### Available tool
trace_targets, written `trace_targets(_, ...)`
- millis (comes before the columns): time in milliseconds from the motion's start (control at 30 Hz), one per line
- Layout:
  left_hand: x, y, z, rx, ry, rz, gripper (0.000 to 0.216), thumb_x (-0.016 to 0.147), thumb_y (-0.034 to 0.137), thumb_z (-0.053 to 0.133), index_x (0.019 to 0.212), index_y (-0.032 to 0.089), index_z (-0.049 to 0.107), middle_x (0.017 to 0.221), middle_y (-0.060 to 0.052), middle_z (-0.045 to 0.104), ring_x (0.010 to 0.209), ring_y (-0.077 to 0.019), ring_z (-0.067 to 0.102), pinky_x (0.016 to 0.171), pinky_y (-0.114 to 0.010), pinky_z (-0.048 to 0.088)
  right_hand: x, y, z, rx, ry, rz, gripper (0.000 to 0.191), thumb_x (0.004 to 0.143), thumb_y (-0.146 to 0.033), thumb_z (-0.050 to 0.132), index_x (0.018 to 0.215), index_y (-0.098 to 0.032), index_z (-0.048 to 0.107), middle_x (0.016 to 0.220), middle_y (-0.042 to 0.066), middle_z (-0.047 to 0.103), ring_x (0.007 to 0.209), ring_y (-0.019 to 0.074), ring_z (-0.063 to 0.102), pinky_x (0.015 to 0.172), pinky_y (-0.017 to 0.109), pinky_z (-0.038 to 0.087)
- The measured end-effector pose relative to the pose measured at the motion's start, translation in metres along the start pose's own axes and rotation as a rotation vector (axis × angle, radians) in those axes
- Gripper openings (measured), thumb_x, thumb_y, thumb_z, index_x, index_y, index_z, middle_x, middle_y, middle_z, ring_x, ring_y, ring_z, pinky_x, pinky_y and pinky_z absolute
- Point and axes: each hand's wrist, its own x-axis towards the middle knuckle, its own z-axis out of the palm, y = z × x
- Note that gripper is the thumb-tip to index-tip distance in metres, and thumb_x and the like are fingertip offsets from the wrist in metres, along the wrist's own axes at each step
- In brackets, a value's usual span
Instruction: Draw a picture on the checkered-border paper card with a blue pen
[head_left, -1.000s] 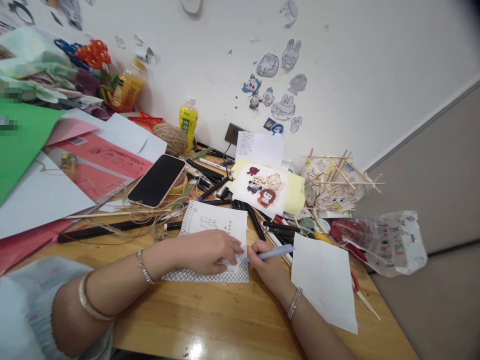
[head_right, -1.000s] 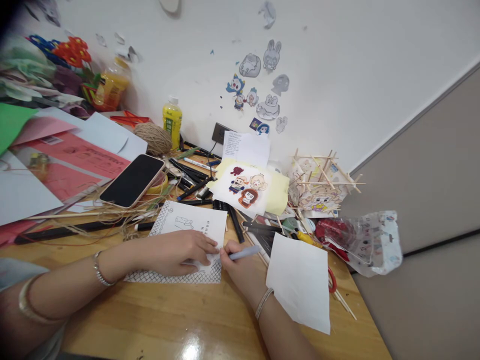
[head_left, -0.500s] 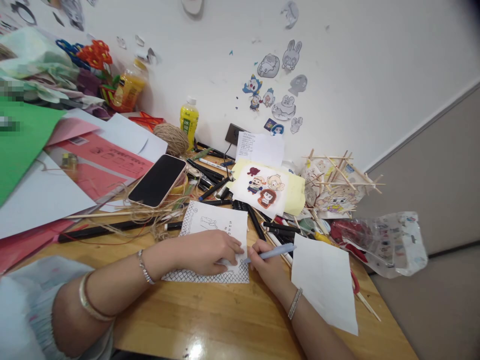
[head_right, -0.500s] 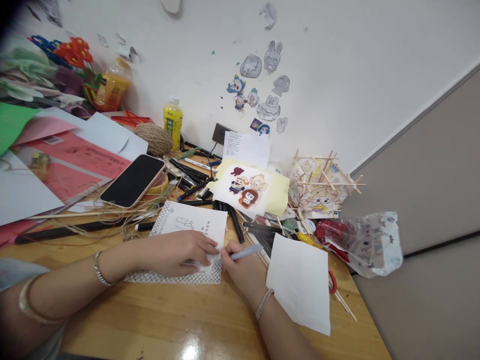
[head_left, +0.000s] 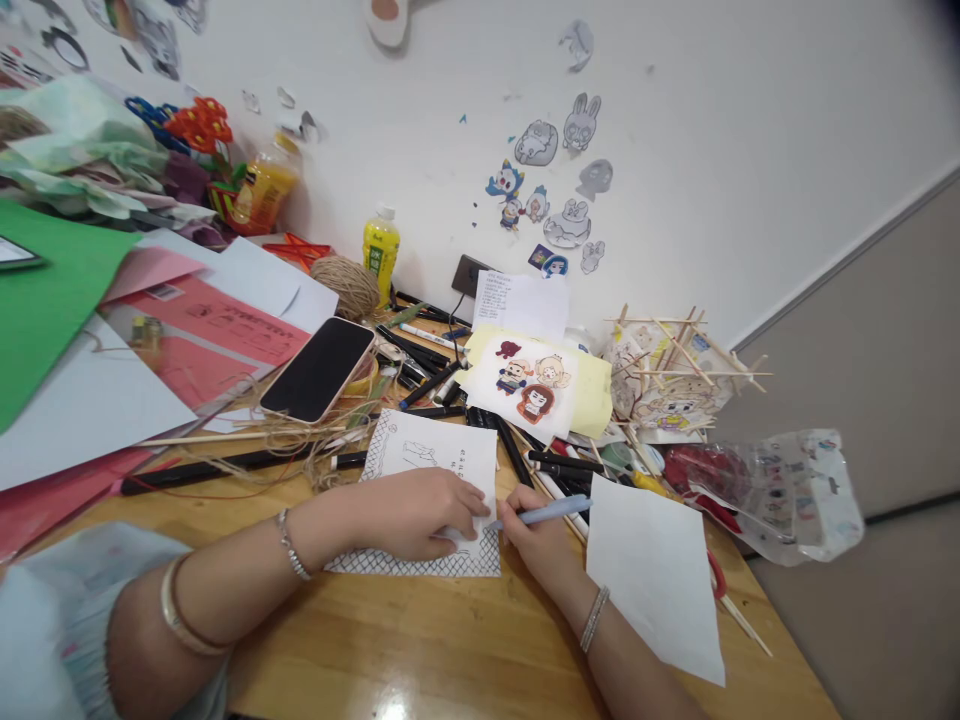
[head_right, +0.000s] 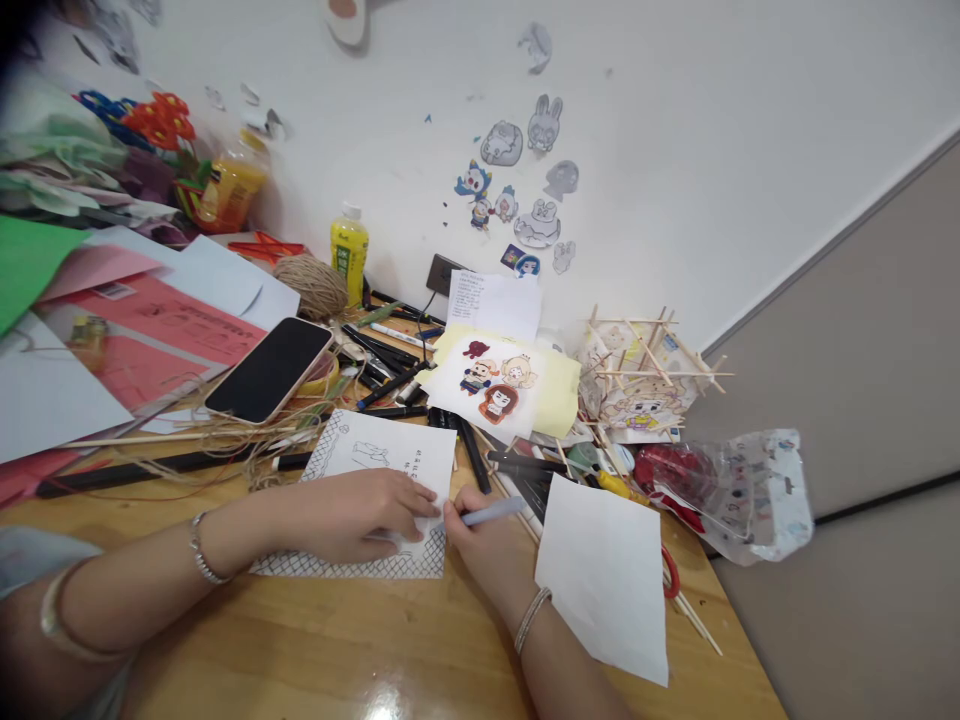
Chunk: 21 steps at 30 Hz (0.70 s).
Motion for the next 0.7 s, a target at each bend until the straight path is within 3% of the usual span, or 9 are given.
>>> trace_targets(500, 0.0007, 0.0002, -0.0008, 0.019, -0.055, -0.011, 0.015, 0.083, 0.009, 0.06, 0.071, 0.019, 0.06, 0.083, -0.008, 0.068, 0.09, -0.024, 0.065, 0.085, -0.032, 0.051, 0.001, -0.0036, -0.0009, -0.007, -0.002, 0.016, 0.031, 0.087, -0.04, 0.049, 0.061, -0.024, 0.044, 0.058, -0.004, 0.049, 0.061, 0.0164, 0.049, 0.054, 0.026, 0.033)
trace_targets(700, -0.0002, -0.0006, 0.0008, -0.022, 0.0, -0.008, 0.014, 0.081, 0.009, 0.06, 0.073, 0.02, 0.064, 0.084, -0.007, 0.07, 0.089, -0.0235, 0.066, 0.085, -0.033, 0.052, 0.0021, -0.0032, 0.0, 0.065, -0.006, 0.008, 0.033, 0.086, -0.04, 0.048, 0.06, -0.024, 0.04, 0.056, -0.004, 0.046, 0.059, 0.0156, 0.046, 0.055, 0.026, 0.034)
